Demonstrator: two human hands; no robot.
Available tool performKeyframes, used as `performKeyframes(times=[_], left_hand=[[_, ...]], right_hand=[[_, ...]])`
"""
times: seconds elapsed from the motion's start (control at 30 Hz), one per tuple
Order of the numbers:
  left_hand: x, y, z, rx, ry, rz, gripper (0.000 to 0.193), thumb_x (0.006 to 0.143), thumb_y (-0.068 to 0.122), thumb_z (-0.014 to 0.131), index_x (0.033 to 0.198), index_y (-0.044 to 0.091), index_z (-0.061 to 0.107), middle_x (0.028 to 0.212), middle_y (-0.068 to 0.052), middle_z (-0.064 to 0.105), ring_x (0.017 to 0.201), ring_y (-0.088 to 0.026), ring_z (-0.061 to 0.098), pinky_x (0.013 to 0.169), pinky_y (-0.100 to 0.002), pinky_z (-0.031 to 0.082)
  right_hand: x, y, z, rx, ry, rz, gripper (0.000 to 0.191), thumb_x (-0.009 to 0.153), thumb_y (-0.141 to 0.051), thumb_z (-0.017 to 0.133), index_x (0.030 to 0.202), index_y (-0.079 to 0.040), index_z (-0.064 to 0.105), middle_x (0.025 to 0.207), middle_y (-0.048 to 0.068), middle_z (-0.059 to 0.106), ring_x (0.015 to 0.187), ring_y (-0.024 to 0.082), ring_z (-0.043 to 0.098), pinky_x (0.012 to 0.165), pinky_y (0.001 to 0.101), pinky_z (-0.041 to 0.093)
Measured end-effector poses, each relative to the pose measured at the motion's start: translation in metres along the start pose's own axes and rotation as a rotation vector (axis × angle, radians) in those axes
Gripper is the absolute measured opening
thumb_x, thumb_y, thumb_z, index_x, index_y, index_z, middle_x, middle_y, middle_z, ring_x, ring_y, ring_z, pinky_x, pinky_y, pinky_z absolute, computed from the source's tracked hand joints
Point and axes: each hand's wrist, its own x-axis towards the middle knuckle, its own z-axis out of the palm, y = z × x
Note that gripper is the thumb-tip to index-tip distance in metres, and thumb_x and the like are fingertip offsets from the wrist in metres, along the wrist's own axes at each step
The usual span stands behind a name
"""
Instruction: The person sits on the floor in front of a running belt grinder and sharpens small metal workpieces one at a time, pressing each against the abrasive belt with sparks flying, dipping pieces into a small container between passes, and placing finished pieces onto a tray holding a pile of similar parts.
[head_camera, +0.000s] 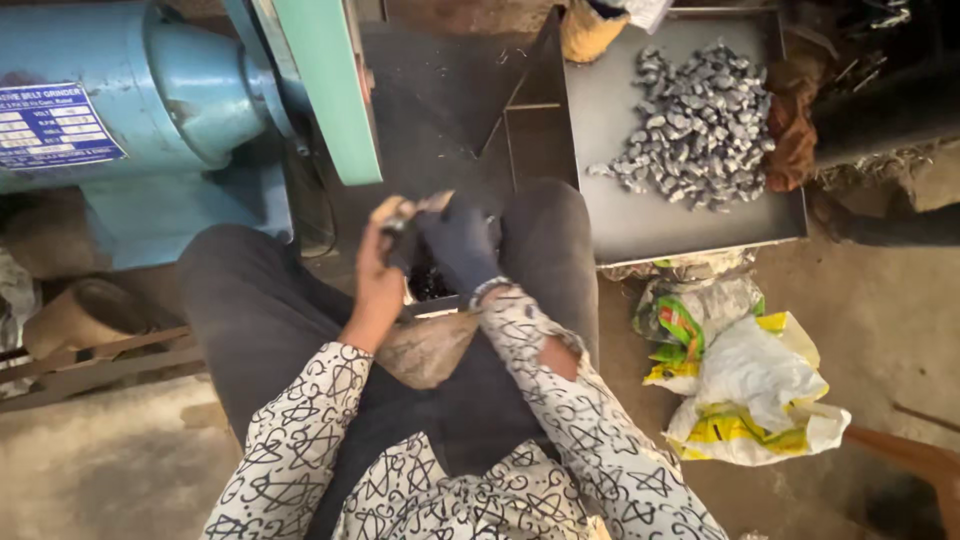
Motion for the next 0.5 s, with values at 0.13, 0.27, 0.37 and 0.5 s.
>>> performKeyframes(times=[0.13, 0.27, 0.37, 0.5], left_hand=[[-0.009, 0.022, -0.018, -0.192, 0.076, 0.041, 0.071, 0.076, -0.017, 0.042, 0.142, 0.005, 0.054, 0.136, -0.006, 0.066, 0.13, -0.016, 0.063, 0.11, -0.025, 0.05], [-0.003, 0.034, -0.029, -0.354, 0.146, -0.169, 0.034, 0.101, 0.005, 0.063, 0.135, 0.006, 0.059, 0.119, -0.008, 0.071, 0.096, -0.017, 0.068, 0.075, -0.029, 0.056], [0.005, 0.038, -0.036, -0.417, 0.2, -0.253, 0.03, 0.097, 0.005, 0.065, 0.127, 0.007, 0.062, 0.106, -0.01, 0.071, 0.083, -0.018, 0.073, 0.059, -0.031, 0.056], [0.01, 0.041, -0.048, -0.404, 0.221, -0.4, 0.027, 0.095, 0.011, 0.068, 0.122, 0.01, 0.063, 0.09, -0.013, 0.071, 0.067, -0.018, 0.069, 0.047, -0.031, 0.052]], right_hand=[[-0.014, 0.025, 0.009, -0.496, -0.353, -0.73, 0.036, 0.091, -0.018, 0.076, 0.121, 0.0, 0.066, 0.082, 0.013, 0.067, 0.075, 0.028, 0.066, 0.068, 0.0395, 0.053], [-0.009, 0.041, 0.02, 0.854, -0.481, 0.695, 0.017, 0.103, -0.02, 0.062, 0.11, -0.004, 0.061, 0.093, 0.006, 0.069, 0.084, 0.017, 0.069, 0.077, 0.0335, 0.059], [-0.007, 0.047, 0.033, 0.79, -0.573, 0.652, 0.012, 0.106, -0.019, 0.057, 0.107, -0.008, 0.061, 0.092, 0.006, 0.068, 0.081, 0.017, 0.068, 0.073, 0.0339, 0.058], [-0.008, 0.051, 0.043, 0.512, -0.729, 0.235, 0.018, 0.108, -0.02, 0.051, 0.105, -0.006, 0.062, 0.093, 0.007, 0.068, 0.083, 0.018, 0.067, 0.077, 0.0351, 0.056]])
